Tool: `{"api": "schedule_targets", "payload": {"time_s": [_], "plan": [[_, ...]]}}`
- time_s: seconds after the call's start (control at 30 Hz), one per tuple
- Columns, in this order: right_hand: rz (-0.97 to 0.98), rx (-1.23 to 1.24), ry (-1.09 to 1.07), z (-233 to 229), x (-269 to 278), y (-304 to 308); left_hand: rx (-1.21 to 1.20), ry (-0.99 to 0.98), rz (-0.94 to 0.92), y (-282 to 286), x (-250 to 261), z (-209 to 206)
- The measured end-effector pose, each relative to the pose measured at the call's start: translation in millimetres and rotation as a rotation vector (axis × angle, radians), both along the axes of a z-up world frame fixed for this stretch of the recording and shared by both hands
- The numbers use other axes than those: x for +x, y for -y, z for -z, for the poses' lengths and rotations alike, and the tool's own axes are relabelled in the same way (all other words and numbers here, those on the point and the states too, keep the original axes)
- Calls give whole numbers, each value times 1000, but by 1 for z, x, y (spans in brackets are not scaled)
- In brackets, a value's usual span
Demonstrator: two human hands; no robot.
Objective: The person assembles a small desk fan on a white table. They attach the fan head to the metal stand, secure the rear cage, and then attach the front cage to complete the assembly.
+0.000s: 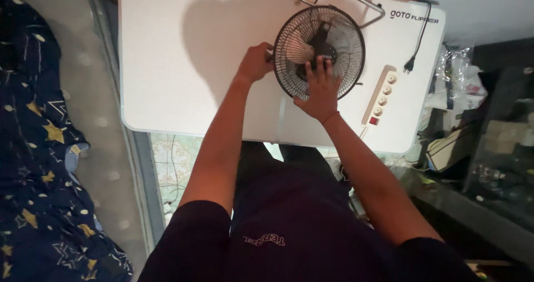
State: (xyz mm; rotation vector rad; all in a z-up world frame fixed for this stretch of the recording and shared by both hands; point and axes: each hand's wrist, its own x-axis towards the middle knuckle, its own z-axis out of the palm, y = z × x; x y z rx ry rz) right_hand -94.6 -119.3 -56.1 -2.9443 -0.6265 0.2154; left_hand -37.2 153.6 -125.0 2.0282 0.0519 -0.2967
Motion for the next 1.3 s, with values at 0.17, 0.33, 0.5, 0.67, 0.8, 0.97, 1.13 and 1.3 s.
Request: {"api": "schedule_targets", "payload": {"time_s": [0.17,0.33,0.5,0.67,0.8,0.97,1.13,1.3], "plan": [[-26,-16,-59,2,9,0,-110,-120,-27,-14,8,10],[-41,-39,25,17,6,6,-402,-187,-100,-6,-8,33],[-43,-19,-18,10,5,10,-579,-221,-308,16,-29,70],[-88,5,-72,0,10,13,-669,-376,-502,31,-37,88],[-110,92,-15,6,16,29,-884,-479,-548,34,-41,89],[314,322,184,42,21,84,-826,-408,-573,40,-38,85],[1149,1018,-90,74,36,157,-647,-485,-547,33,-39,84],[1026,1352,-486,81,29,171,-721,-479,-534,28,-39,95]]}}
